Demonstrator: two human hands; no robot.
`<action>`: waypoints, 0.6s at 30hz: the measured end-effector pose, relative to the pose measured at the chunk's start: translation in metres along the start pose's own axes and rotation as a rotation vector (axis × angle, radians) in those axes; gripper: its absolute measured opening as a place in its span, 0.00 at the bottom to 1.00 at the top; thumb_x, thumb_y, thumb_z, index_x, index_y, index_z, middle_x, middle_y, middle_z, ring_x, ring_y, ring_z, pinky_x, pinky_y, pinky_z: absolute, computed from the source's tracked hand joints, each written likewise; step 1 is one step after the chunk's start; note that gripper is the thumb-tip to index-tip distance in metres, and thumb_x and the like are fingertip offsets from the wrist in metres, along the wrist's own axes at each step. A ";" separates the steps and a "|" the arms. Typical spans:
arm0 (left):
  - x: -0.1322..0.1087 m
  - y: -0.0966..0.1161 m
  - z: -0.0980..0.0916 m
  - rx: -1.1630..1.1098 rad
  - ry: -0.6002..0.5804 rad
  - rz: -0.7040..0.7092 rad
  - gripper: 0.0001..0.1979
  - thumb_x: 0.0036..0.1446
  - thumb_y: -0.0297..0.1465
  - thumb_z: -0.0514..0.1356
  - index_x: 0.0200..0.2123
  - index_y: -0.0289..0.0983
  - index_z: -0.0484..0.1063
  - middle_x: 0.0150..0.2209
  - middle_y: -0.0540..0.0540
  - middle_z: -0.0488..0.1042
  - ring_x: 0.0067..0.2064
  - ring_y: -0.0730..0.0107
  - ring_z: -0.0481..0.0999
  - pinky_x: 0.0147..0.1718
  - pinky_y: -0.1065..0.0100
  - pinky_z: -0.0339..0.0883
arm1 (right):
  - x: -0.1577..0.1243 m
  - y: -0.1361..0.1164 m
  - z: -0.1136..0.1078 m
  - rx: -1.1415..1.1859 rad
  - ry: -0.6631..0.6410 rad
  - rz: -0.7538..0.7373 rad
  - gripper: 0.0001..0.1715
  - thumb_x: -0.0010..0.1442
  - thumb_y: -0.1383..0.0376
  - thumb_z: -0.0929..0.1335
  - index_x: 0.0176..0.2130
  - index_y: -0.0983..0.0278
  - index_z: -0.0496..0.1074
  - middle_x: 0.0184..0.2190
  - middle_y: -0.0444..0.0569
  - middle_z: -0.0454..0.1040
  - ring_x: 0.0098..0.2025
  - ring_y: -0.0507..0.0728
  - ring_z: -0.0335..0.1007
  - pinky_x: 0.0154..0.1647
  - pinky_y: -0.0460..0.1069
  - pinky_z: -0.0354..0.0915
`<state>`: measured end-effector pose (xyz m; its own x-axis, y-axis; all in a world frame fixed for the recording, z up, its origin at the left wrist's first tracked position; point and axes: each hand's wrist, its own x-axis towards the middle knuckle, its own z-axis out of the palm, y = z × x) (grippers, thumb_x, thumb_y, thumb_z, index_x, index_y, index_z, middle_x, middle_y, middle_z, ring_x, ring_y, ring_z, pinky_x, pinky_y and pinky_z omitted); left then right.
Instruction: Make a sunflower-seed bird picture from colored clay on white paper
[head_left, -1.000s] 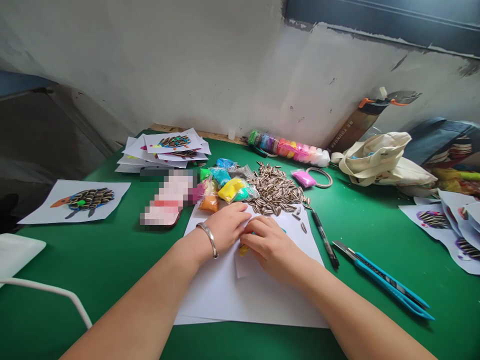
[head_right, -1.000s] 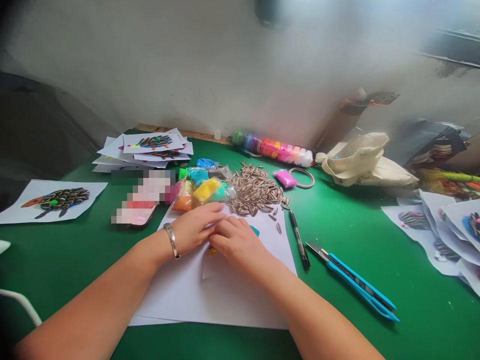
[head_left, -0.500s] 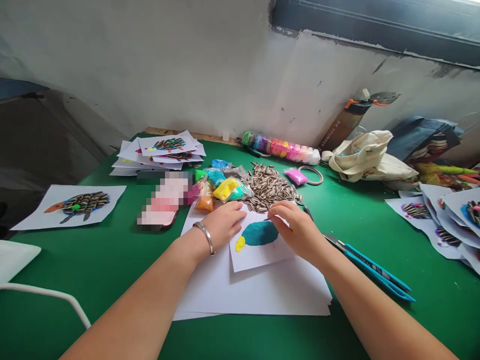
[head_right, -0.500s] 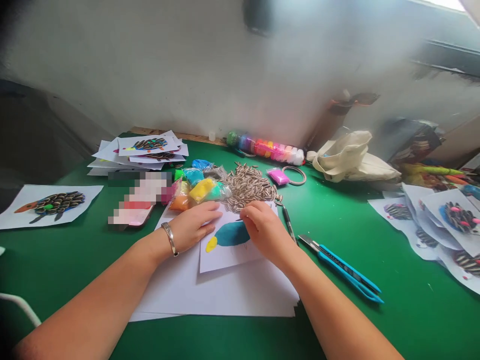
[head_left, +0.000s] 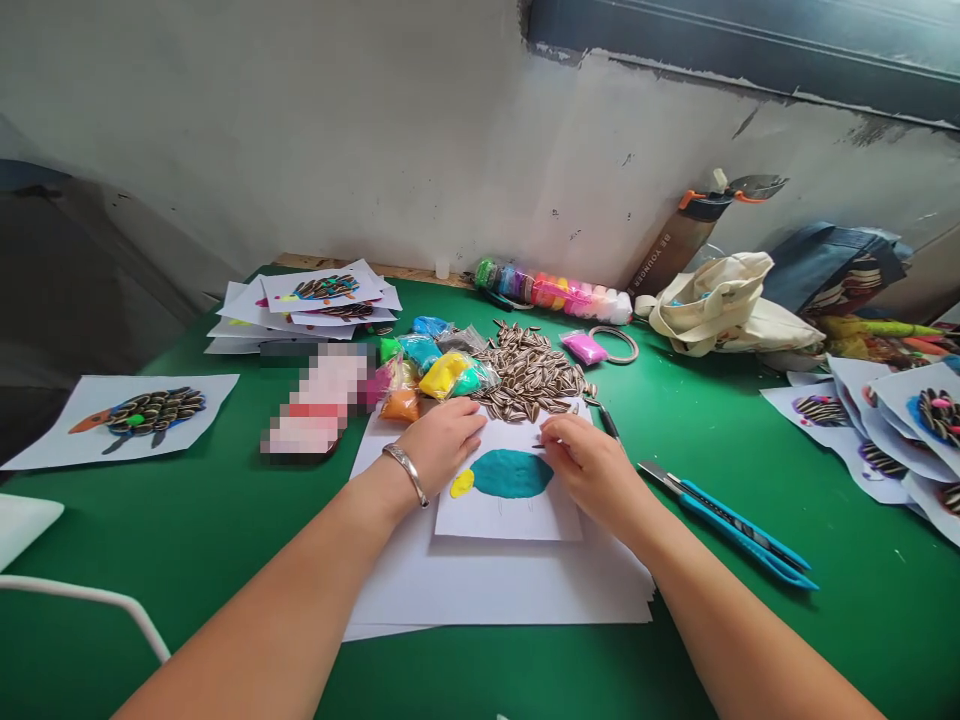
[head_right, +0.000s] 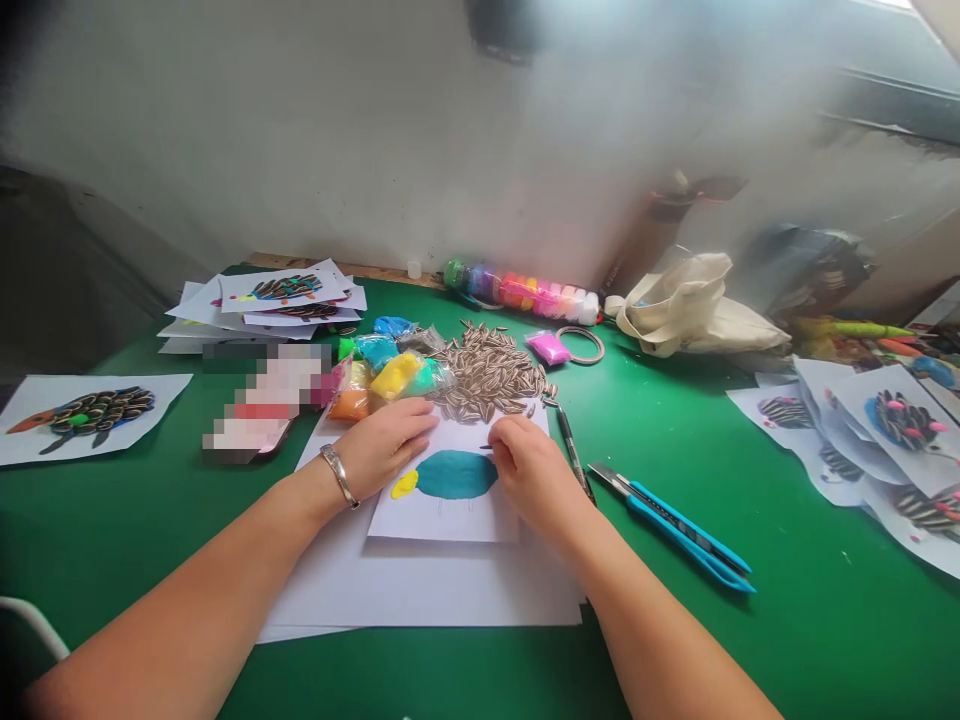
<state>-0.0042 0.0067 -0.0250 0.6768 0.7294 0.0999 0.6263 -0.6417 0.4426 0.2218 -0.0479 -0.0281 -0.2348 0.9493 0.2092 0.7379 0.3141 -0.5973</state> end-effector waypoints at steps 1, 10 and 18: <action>-0.001 0.000 -0.001 -0.002 0.005 -0.003 0.10 0.61 0.25 0.52 0.39 0.36 0.73 0.49 0.41 0.72 0.53 0.61 0.68 0.56 0.61 0.61 | -0.001 0.002 -0.001 0.003 0.009 0.000 0.10 0.60 0.74 0.60 0.34 0.63 0.67 0.36 0.48 0.70 0.38 0.55 0.65 0.39 0.49 0.60; -0.009 -0.003 -0.017 -0.006 -0.033 -0.038 0.10 0.59 0.31 0.57 0.43 0.36 0.73 0.46 0.42 0.75 0.50 0.60 0.72 0.51 0.61 0.65 | -0.005 -0.034 0.006 0.031 -0.078 -0.121 0.10 0.63 0.73 0.61 0.35 0.63 0.69 0.34 0.49 0.69 0.37 0.55 0.63 0.38 0.48 0.60; -0.012 -0.002 -0.019 0.004 -0.162 -0.014 0.12 0.55 0.31 0.61 0.43 0.37 0.72 0.54 0.40 0.67 0.57 0.57 0.65 0.55 0.60 0.60 | -0.010 -0.051 0.031 -0.095 -0.143 -0.325 0.12 0.63 0.74 0.60 0.36 0.64 0.71 0.32 0.50 0.71 0.36 0.56 0.61 0.39 0.51 0.59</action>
<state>-0.0216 0.0039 -0.0100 0.7213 0.6907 -0.0514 0.6374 -0.6331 0.4392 0.1667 -0.0727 -0.0239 -0.5474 0.7949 0.2618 0.6646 0.6030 -0.4412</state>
